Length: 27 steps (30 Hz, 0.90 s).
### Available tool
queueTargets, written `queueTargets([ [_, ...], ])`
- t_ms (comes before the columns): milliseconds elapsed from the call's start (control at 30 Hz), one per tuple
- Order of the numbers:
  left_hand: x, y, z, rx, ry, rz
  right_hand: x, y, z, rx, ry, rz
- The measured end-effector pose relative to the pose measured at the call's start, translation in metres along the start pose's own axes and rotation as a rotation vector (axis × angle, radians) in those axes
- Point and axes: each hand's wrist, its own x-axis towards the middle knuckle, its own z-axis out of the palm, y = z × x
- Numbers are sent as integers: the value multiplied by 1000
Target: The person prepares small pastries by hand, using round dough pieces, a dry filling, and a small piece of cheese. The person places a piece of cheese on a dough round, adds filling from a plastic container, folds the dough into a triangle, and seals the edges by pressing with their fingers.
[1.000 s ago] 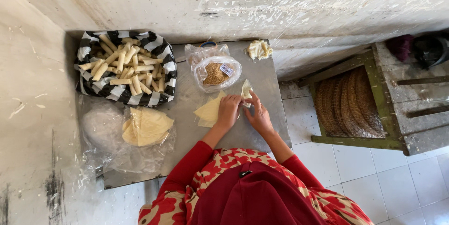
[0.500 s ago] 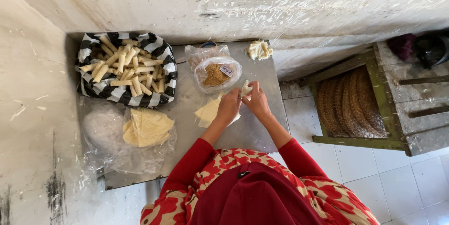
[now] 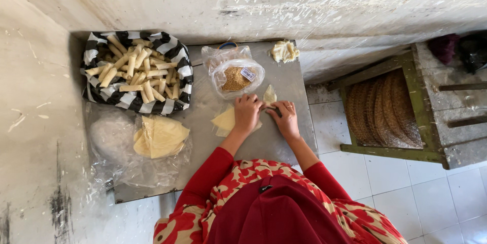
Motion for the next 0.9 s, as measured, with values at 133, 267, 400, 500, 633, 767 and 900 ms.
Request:
queueTargets([
  [133,8,5,15,14,41,-93,10,12,10,-8,-12,262],
  [267,14,8,23,-67,23,-278,24,24,14,105,-44,449],
  [400,6,6,26,-88,64,-125,18,19,15,156,-23,283],
  [500,2,0,14,-50,107,1,12,9,11,24,59,34],
  [633,6,4,8,-17,103,-34,11,6,8,6,41,33],
  [767,10,6,17,-64,53,-164,21,28,17,47,-42,220],
  [900,15,6,32,-8,55,-274,36,53,20,160,-237,520],
])
